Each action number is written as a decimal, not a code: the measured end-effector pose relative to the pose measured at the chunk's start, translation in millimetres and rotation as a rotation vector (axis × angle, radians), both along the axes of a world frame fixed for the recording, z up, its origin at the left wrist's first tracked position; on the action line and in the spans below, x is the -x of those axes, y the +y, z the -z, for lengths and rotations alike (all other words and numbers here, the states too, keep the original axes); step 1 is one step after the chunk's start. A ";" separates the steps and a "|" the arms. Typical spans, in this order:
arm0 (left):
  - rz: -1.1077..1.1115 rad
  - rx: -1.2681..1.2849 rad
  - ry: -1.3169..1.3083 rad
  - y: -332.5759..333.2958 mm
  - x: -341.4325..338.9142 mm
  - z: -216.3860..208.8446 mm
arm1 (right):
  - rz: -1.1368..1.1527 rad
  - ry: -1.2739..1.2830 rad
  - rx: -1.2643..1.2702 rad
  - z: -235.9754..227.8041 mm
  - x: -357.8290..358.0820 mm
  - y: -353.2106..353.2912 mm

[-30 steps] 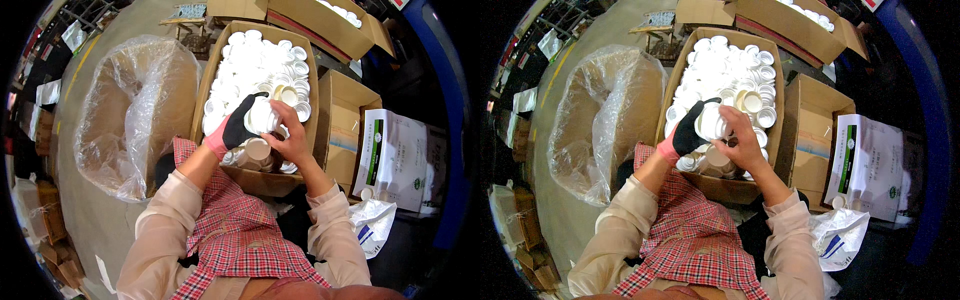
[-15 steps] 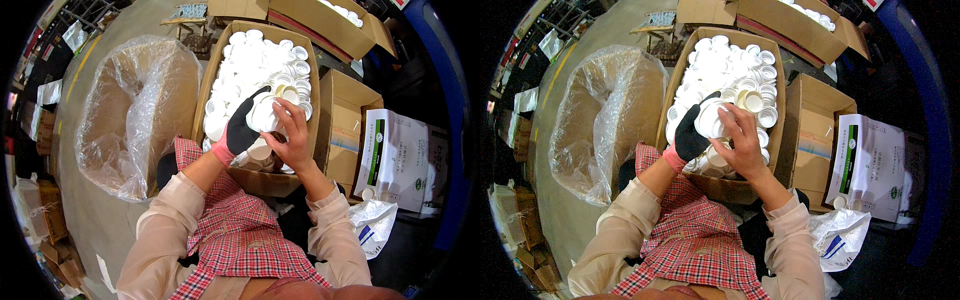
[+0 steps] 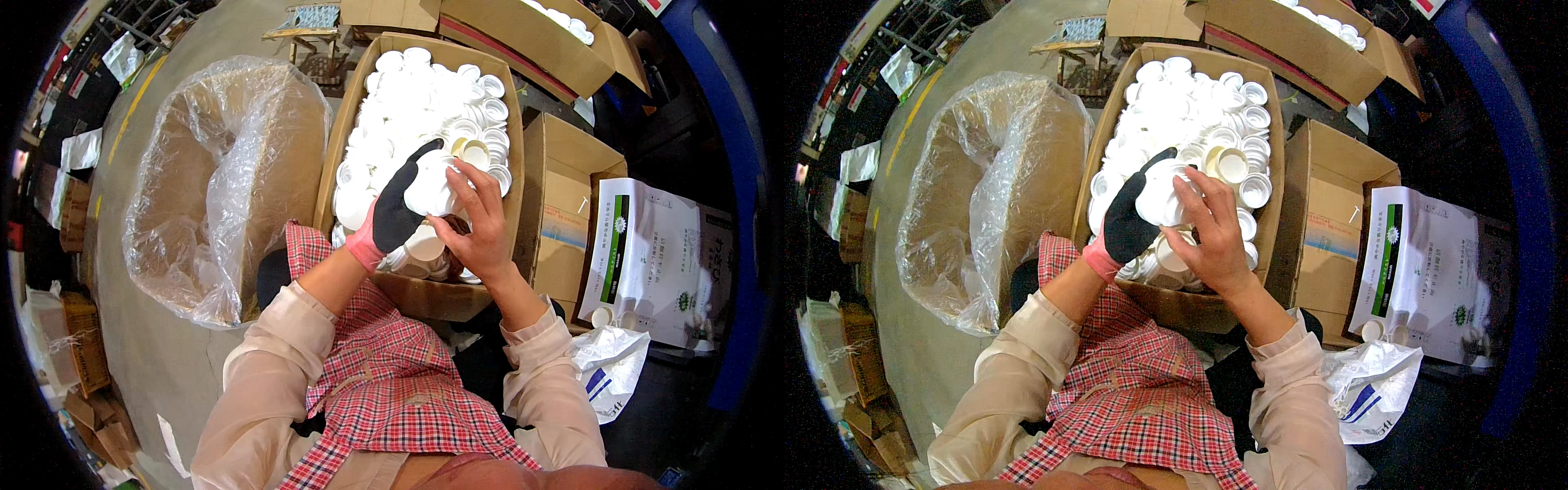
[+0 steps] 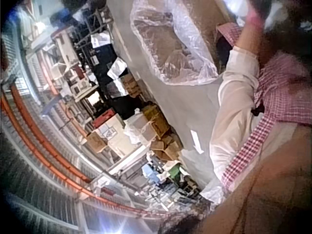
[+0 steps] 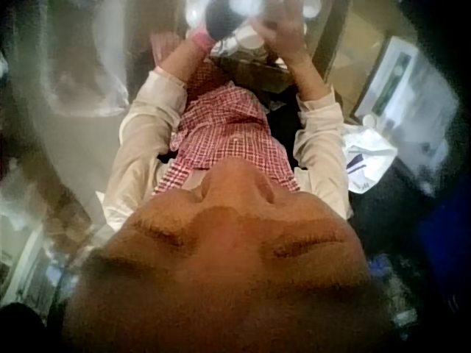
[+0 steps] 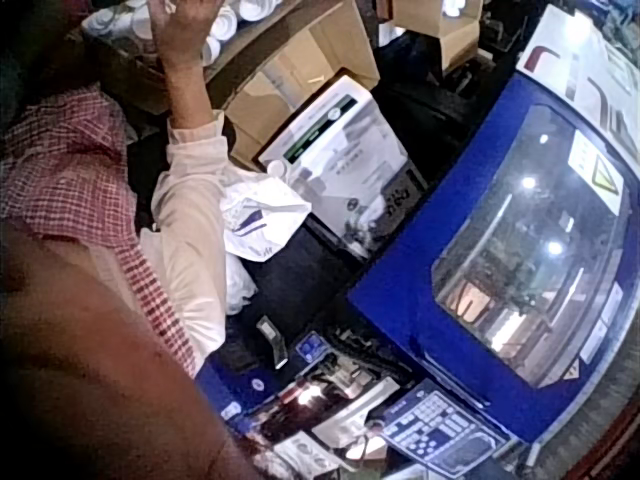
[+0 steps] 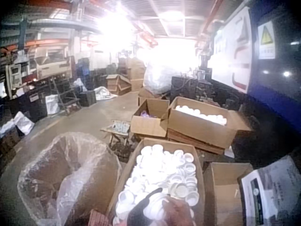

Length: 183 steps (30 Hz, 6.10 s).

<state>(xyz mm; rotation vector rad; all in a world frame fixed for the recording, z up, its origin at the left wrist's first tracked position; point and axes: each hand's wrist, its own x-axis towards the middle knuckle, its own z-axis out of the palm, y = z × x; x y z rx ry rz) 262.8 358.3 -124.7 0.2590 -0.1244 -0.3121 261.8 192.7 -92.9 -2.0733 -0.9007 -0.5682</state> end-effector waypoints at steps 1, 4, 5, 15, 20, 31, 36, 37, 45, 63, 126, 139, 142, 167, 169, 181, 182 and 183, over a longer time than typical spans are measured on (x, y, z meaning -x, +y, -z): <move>-0.070 -0.215 -0.077 -0.1 0.2 1.7 | -0.004 0.003 -0.001 -0.4 0.1 0.2; -0.180 -0.586 -0.152 -1.0 2.3 5.6 | -0.006 -0.002 0.006 -1.1 0.0 0.5; -0.149 -0.527 -0.075 -1.1 6.2 5.0 | -0.012 -0.005 0.009 0.0 -0.8 0.0; -0.283 -1.030 -0.427 -19.4 13.5 9.9 | 0.110 0.645 -0.506 15.4 -15.3 -3.0; -0.338 -1.544 -0.346 -25.2 24.3 9.0 | 0.254 0.533 -0.458 37.8 -30.7 -7.7; -0.053 -0.855 0.021 -0.1 -2.2 32.3 | -0.157 1.252 -0.899 39.6 -50.7 -17.0; 0.009 -0.493 0.229 2.1 -2.0 19.8 | -0.332 1.287 -0.852 53.8 -49.9 -23.3; 0.002 -0.488 0.231 3.3 -3.1 21.3 | -0.374 1.238 -0.826 54.0 -47.8 -22.8; 0.036 -0.528 0.143 14.8 -0.7 20.8 | -0.437 0.962 -0.410 40.7 -39.3 -30.0; -0.214 -0.538 0.294 15.6 23.1 16.4 | -0.286 0.490 -0.037 33.1 -25.3 -1.7; -0.194 -0.476 -0.118 -10.3 9.9 18.3 | -0.029 0.073 -0.088 12.5 -3.8 -6.8; -0.242 -0.659 -0.190 -4.4 11.4 18.1 | -0.022 0.056 -0.003 6.1 1.7 -2.3; -0.306 -0.853 -0.302 -4.6 12.3 17.1 | -0.017 0.060 -0.003 6.7 2.2 -4.4; -0.242 -1.646 -0.217 -9.4 18.8 49.3 | 0.327 0.828 -0.432 37.2 -20.7 -5.1; -0.385 -1.652 -0.313 -17.5 28.9 22.8 | 0.385 0.755 -0.440 34.1 -18.3 -1.9; -0.174 -0.650 0.137 3.7 4.5 12.2 | -0.299 1.101 -0.926 32.0 -42.7 -17.4; -0.190 -0.684 0.037 4.4 4.5 7.2 | -0.360 1.100 -0.692 29.4 -41.5 -26.6; -0.151 -0.610 0.070 6.7 3.8 11.4 | -0.350 0.986 -0.582 27.2 -36.3 -25.7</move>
